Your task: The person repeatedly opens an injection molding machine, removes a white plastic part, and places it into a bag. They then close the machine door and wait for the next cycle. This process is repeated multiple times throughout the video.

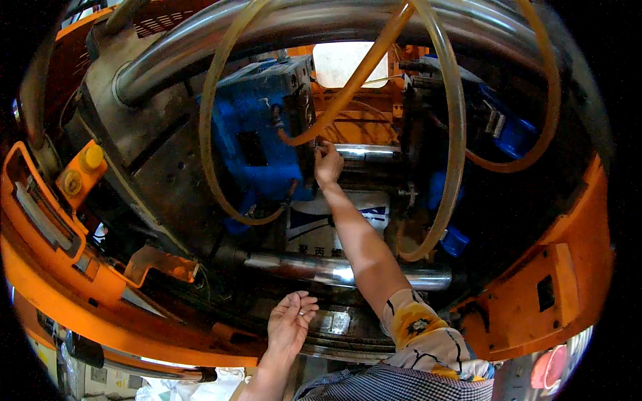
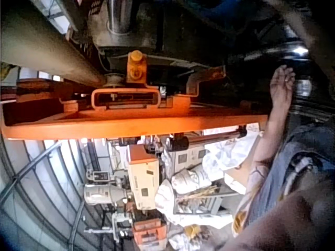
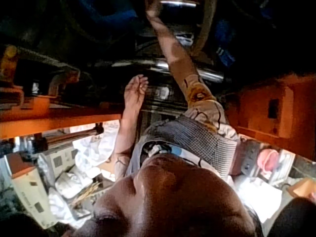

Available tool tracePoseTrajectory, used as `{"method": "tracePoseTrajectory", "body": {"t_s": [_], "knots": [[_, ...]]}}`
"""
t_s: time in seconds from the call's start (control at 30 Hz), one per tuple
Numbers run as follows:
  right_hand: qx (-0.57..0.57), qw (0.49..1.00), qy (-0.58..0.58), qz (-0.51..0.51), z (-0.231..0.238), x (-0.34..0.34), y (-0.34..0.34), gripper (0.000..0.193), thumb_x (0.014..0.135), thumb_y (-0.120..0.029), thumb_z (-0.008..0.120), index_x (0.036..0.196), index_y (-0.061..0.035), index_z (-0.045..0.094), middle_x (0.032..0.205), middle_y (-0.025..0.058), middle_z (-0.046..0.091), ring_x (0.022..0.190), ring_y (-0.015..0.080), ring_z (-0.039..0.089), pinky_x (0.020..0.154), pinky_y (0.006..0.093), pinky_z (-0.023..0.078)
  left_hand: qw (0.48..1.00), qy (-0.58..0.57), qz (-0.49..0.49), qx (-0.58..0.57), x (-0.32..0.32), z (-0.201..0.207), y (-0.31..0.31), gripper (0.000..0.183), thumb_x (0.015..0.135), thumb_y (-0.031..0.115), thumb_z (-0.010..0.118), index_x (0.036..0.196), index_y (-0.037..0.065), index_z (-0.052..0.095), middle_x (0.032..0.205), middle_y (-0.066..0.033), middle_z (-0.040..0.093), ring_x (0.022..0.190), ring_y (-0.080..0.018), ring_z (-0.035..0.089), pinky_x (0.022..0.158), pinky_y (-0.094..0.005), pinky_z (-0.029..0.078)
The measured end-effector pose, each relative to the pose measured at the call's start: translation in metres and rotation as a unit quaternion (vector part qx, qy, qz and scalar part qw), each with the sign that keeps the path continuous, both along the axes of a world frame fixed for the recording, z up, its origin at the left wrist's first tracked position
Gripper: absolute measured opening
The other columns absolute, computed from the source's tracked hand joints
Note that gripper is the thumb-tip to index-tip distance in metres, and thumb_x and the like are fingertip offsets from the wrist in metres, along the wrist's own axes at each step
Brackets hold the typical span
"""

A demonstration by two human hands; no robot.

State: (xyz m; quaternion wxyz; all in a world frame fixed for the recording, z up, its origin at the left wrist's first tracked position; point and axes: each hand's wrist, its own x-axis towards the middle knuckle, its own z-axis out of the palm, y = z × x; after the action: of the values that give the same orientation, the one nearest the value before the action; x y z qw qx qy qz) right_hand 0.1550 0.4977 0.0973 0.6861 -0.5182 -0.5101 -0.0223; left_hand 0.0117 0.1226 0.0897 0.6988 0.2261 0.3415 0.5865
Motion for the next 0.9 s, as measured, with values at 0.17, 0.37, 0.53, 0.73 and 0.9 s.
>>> {"method": "tracePoseTrajectory", "body": {"t_s": [0.17, 0.37, 0.53, 0.73, 0.9], "knots": [[-0.101, 0.991, -0.056, 0.069, 0.003, -0.011, -0.008, 0.036, 0.092, -0.021, 0.041, 0.122, -0.0017, 0.043, 0.119, 0.0137, 0.049, 0.111, 0.0253, 0.047, 0.096, 0.0337, 0.036, 1.0, -0.005, 0.009, -0.005, -0.005, 0.0, -0.002, 0.023, 0.092, 0.019, 0.05, 0.1, -0.001, 0.055, 0.09, -0.0139, 0.063, 0.077, -0.0182, 0.062, 0.068, -0.0264, 0.05], [0.047, 0.997, -0.038, -0.041, -0.019, 0.0, 0.019, 0.029, 0.079, -0.01, 0.062, 0.108, -0.0022, 0.057, 0.088, 0.0152, 0.066, 0.083, 0.0318, 0.063, 0.075, 0.0405, 0.048, 1.0, -0.021, -0.017, 0.002, -0.001, -0.002, -0.001, 0.023, 0.092, 0.019, 0.05, 0.1, -0.002, 0.055, 0.09, -0.0139, 0.063, 0.077, -0.0182, 0.062, 0.068, -0.0261, 0.05], [0.06, 0.997, -0.034, -0.028, -0.018, 0.0, 0.017, 0.03, 0.079, -0.009, 0.061, 0.108, -0.0022, 0.057, 0.089, 0.0157, 0.066, 0.084, 0.0325, 0.063, 0.076, 0.0411, 0.048, 1.0, -0.013, -0.016, -0.001, 0.0, -0.002, -0.002, 0.022, 0.092, 0.019, 0.05, 0.1, -0.001, 0.056, 0.09, -0.0134, 0.063, 0.076, -0.0174, 0.061, 0.068, -0.0253, 0.049], [-0.054, 0.998, -0.022, 0.003, 0.011, -0.006, -0.016, 0.033, 0.078, -0.008, 0.06, 0.11, -0.0018, 0.056, 0.088, 0.0167, 0.065, 0.084, 0.0334, 0.062, 0.075, 0.0422, 0.047, 1.0, 0.002, -0.009, -0.006, 0.001, 0.0, -0.006, 0.022, 0.092, 0.018, 0.05, 0.101, -0.002, 0.055, 0.092, -0.0134, 0.062, 0.077, -0.0164, 0.06, 0.069, -0.0248, 0.048], [-0.059, 0.992, -0.113, -0.005, 0.009, -0.014, -0.02, 0.058, 0.075, -0.001, 0.053, 0.13, 0.0025, 0.035, 0.094, 0.025, 0.061, 0.089, 0.0383, 0.058, 0.079, 0.0418, 0.045, 1.0, -0.002, -0.015, -0.004, 0.003, 0.002, -0.008, 0.024, 0.093, 0.017, 0.047, 0.102, -0.004, 0.053, 0.099, -0.0184, 0.06, 0.086, -0.0222, 0.061, 0.077, -0.0304, 0.051]]}}
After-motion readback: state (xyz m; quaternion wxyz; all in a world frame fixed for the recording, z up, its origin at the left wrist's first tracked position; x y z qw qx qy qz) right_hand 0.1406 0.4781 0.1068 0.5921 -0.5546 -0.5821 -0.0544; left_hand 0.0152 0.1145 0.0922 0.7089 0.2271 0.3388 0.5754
